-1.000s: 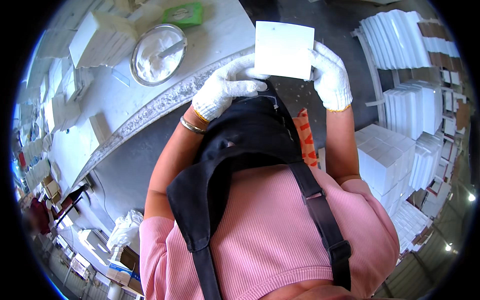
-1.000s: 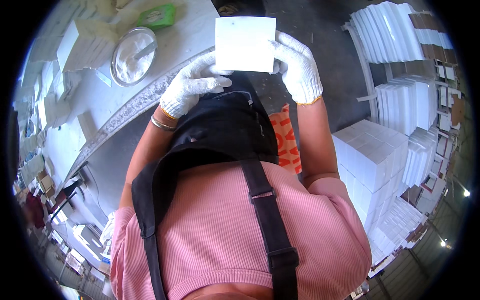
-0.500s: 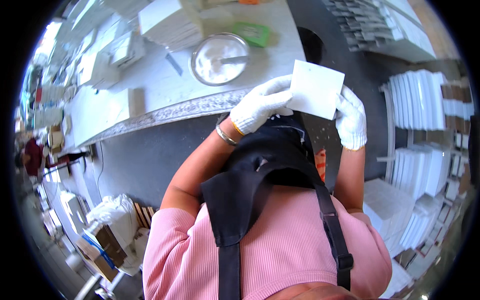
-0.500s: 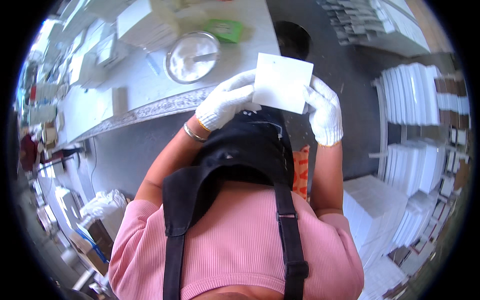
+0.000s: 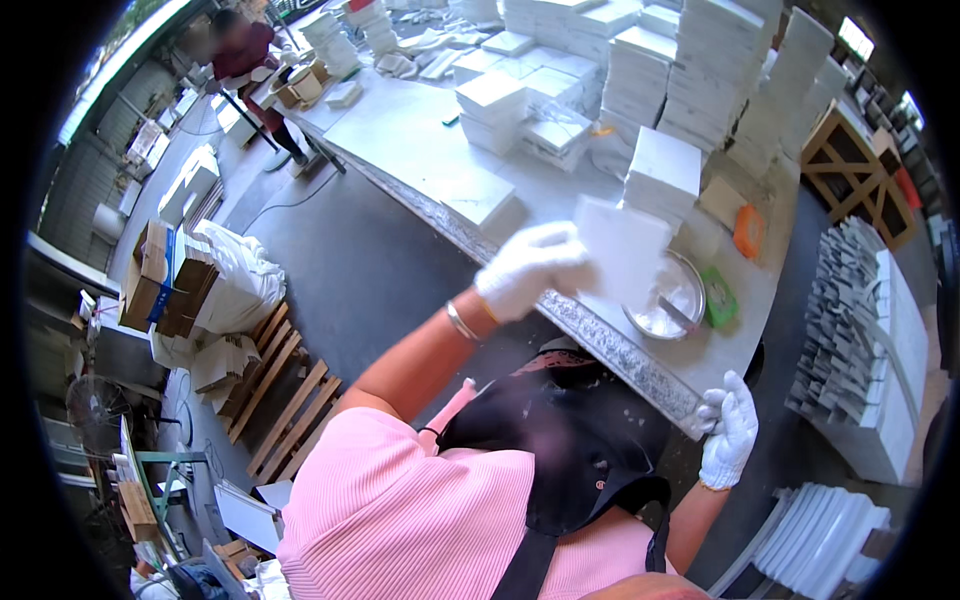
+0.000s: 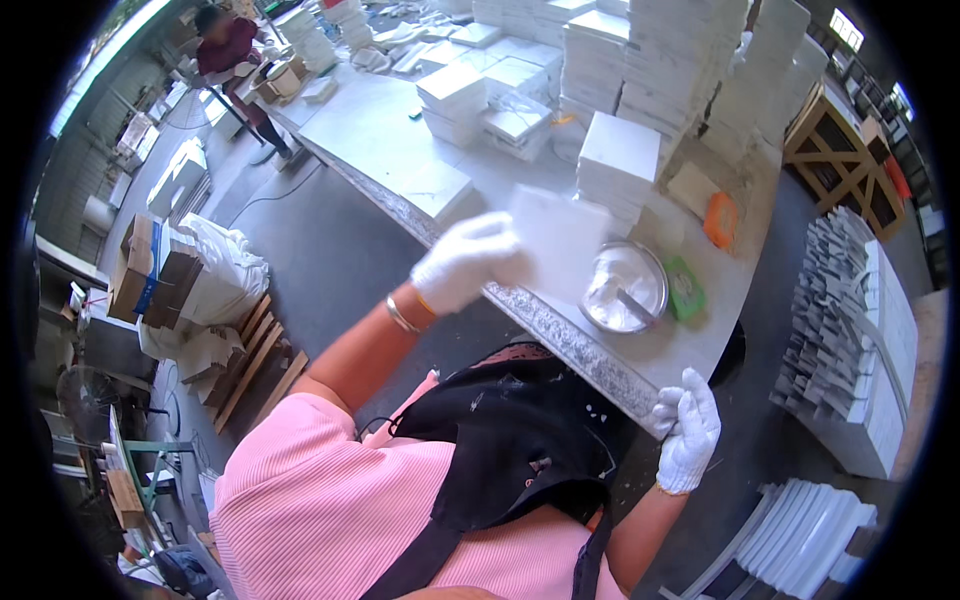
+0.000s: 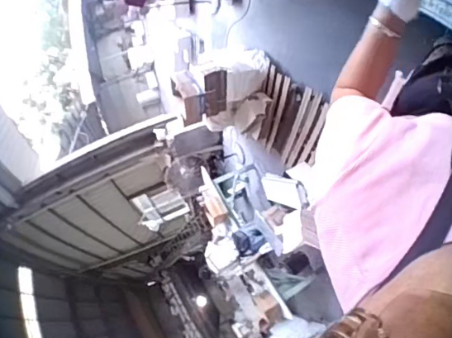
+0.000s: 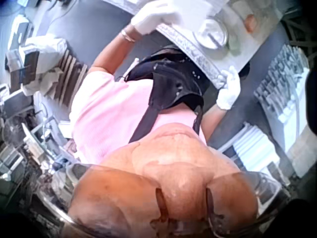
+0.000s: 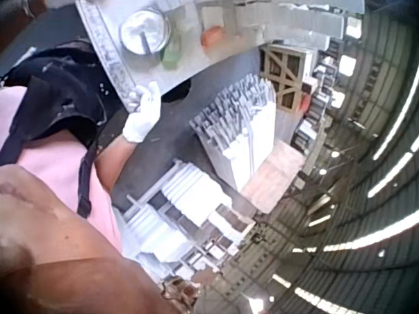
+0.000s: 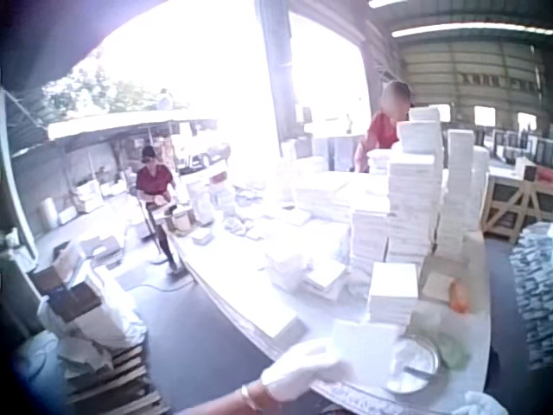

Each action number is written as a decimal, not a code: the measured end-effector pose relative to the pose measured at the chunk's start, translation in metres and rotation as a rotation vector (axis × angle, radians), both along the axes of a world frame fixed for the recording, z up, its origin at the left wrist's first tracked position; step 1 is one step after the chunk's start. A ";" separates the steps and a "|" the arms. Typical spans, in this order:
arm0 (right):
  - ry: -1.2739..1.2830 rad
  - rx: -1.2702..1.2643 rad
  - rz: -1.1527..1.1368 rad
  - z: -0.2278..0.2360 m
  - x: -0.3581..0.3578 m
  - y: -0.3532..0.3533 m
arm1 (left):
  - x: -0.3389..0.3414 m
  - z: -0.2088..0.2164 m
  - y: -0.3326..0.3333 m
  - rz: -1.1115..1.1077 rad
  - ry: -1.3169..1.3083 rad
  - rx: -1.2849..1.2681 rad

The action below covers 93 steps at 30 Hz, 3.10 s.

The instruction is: The person applies a white paste to the edges of small white square tiles using a metal spatula, then stacks them on a table. The person also adjusts the head-mounted camera during the task.

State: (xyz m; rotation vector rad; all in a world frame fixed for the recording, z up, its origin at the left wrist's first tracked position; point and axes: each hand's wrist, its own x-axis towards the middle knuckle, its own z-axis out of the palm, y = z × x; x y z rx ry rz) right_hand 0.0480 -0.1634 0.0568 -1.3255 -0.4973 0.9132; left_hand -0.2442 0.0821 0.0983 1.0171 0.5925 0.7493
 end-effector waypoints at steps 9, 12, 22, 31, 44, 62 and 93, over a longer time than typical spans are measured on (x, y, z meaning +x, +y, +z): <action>0.009 -0.061 -0.029 -0.019 0.004 -0.010 | -0.068 0.019 0.193 0.502 -0.050 0.107; 0.001 -0.109 -0.037 -0.021 0.009 -0.012 | -0.073 0.003 0.258 0.610 -0.077 0.006; 0.036 -0.155 -0.077 -0.034 0.015 -0.010 | -0.100 -0.055 0.367 0.770 0.881 0.556; 0.070 -0.167 -0.071 -0.039 0.021 -0.008 | -0.115 0.017 0.279 0.732 1.138 0.724; -0.006 -0.255 -0.127 -0.033 0.013 -0.017 | -0.082 0.005 0.332 0.391 1.443 0.933; 0.076 -0.216 -0.120 -0.038 0.010 -0.015 | -0.088 -0.026 0.255 0.809 1.102 1.254; -0.084 0.008 -0.174 -0.070 0.000 0.012 | 0.029 -0.067 -0.049 0.283 0.657 1.151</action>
